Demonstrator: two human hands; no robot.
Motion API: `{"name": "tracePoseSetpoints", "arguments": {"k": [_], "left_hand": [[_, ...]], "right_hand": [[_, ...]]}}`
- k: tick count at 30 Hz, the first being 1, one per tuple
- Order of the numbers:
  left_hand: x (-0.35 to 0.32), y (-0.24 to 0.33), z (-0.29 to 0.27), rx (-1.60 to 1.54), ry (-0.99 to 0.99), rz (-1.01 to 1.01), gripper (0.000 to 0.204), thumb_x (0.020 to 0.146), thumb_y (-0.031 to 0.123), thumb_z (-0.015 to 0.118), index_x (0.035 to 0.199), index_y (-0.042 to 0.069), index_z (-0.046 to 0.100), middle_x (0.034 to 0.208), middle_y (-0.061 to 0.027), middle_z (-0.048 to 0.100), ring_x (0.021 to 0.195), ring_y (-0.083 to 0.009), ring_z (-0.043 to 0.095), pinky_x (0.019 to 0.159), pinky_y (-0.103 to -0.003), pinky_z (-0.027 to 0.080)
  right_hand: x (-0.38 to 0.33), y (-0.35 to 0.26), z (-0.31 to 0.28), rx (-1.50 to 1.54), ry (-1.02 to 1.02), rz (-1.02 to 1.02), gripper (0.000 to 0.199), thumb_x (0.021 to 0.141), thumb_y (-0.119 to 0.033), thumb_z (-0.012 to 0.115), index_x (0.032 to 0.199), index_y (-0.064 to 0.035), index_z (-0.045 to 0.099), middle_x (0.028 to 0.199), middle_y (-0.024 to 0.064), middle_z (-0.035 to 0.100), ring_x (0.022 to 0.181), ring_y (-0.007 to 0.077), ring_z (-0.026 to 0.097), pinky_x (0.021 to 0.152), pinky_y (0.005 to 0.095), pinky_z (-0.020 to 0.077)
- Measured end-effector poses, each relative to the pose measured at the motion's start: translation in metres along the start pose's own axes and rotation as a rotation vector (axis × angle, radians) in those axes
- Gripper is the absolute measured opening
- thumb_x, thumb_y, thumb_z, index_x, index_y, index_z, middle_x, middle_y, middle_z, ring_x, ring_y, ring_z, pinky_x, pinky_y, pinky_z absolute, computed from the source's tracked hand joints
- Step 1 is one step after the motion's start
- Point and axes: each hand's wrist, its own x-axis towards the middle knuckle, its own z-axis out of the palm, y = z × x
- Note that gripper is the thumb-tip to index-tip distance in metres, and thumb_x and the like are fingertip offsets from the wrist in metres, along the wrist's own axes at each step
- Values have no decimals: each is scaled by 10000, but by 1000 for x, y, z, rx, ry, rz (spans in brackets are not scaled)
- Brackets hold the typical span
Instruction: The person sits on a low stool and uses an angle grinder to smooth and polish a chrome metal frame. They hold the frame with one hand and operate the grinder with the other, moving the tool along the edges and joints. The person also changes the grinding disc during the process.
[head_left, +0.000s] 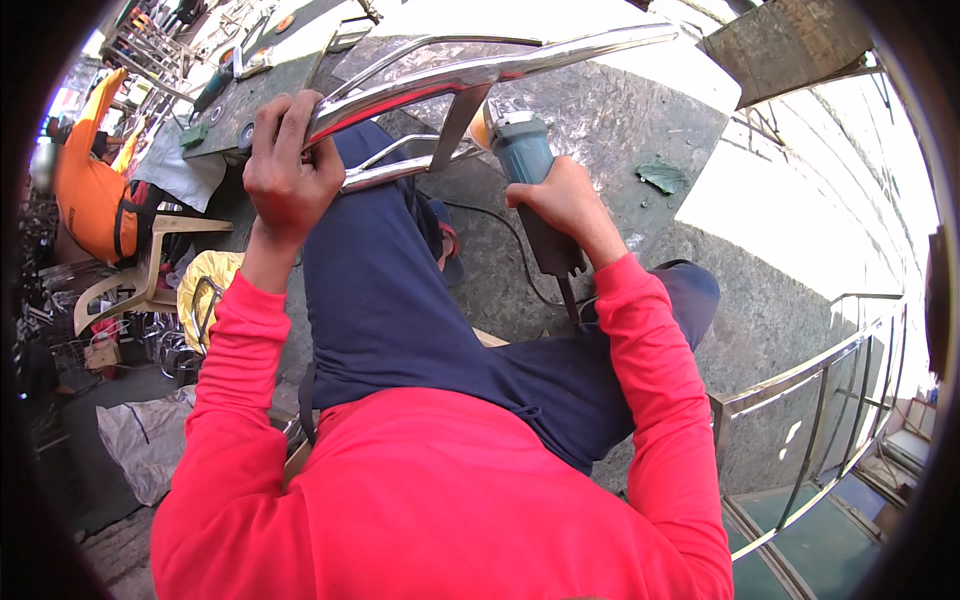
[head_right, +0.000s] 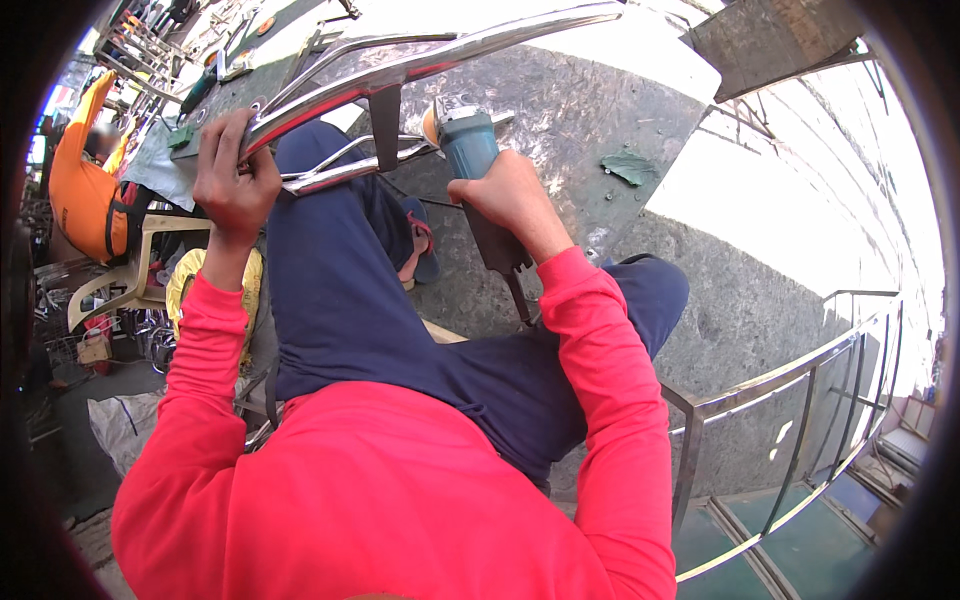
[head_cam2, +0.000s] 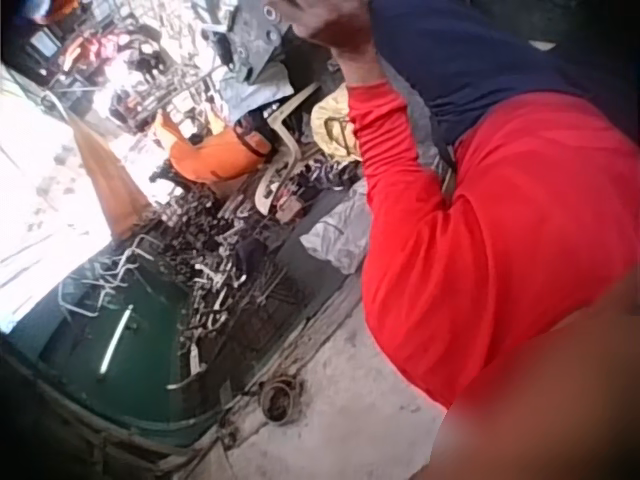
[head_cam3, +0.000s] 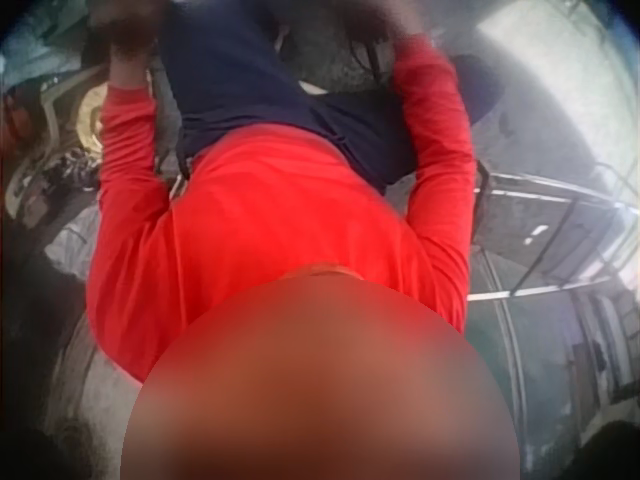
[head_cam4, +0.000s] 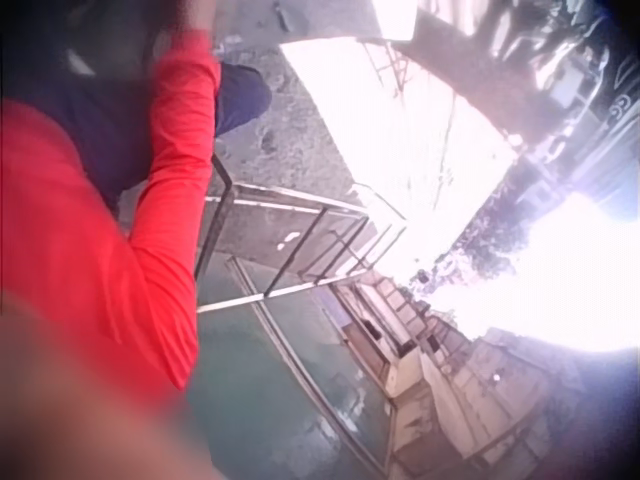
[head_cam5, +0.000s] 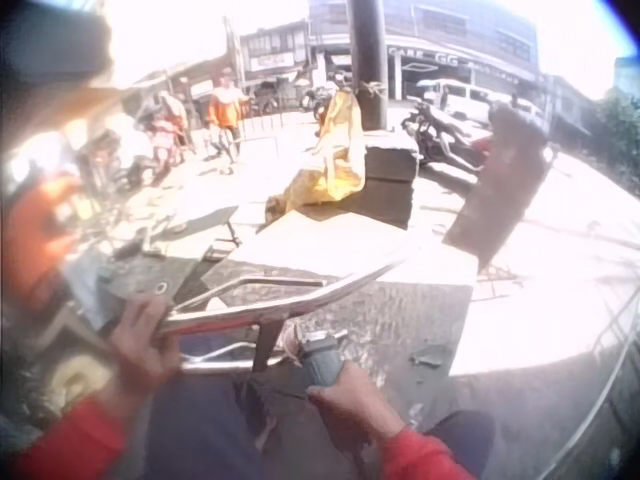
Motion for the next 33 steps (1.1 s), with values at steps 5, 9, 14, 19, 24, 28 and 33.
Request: {"name": "tracePoseSetpoints", "arguments": {"k": [5,9,14,19,24,28,33], "left_hand": [[3,2,0,-2,-12,-32,363,720,-78,627,1060,45,650,922,-105,621,751,-277,658,595,-347,545],[5,-1,4,-22,-3,-29,359,721,-78,627,1056,48,653,920,-102,618,738,-272,656,586,-349,543],[1,0,0,-18,-11,-39,358,723,-81,626,1056,48,656,910,-100,617,722,-265,651,571,-341,536],[5,1,1,-44,-30,-72,359,726,-86,623,1061,40,656,901,-102,616,699,-265,641,555,-329,528],[12,-8,9,-25,-12,-96,342,737,-73,621,1062,24,666,896,-127,627,707,-300,649,601,-360,531],[14,-24,16,-29,-35,-105,316,757,-53,610,1059,16,669,904,-141,634,715,-322,652,633,-381,529],[17,-48,30,-15,-107,-278,282,764,13,608,1030,13,701,851,-164,657,675,-348,654,646,-392,529]], "right_hand": [[7,4,-12,-23,19,39,523,586,-344,800,785,125,679,765,256,689,710,345,711,657,398,560],[-1,8,5,55,-74,-10,494,585,-347,807,733,103,667,704,203,677,651,287,688,629,378,532],[21,22,-7,7,-17,65,542,579,-370,803,775,121,685,755,233,694,700,317,710,638,386,551],[35,32,-24,4,87,121,556,577,-384,803,774,122,682,751,233,693,693,307,709,638,385,551],[12,26,-6,21,16,48,547,572,-370,800,777,123,677,770,244,691,710,326,707,659,394,550],[13,29,-3,23,41,57,507,579,-359,793,740,106,673,723,208,684,662,291,696,625,376,541],[36,39,-20,85,123,126,491,611,-359,777,712,109,672,663,177,675,595,243,683,571,350,534]]}}
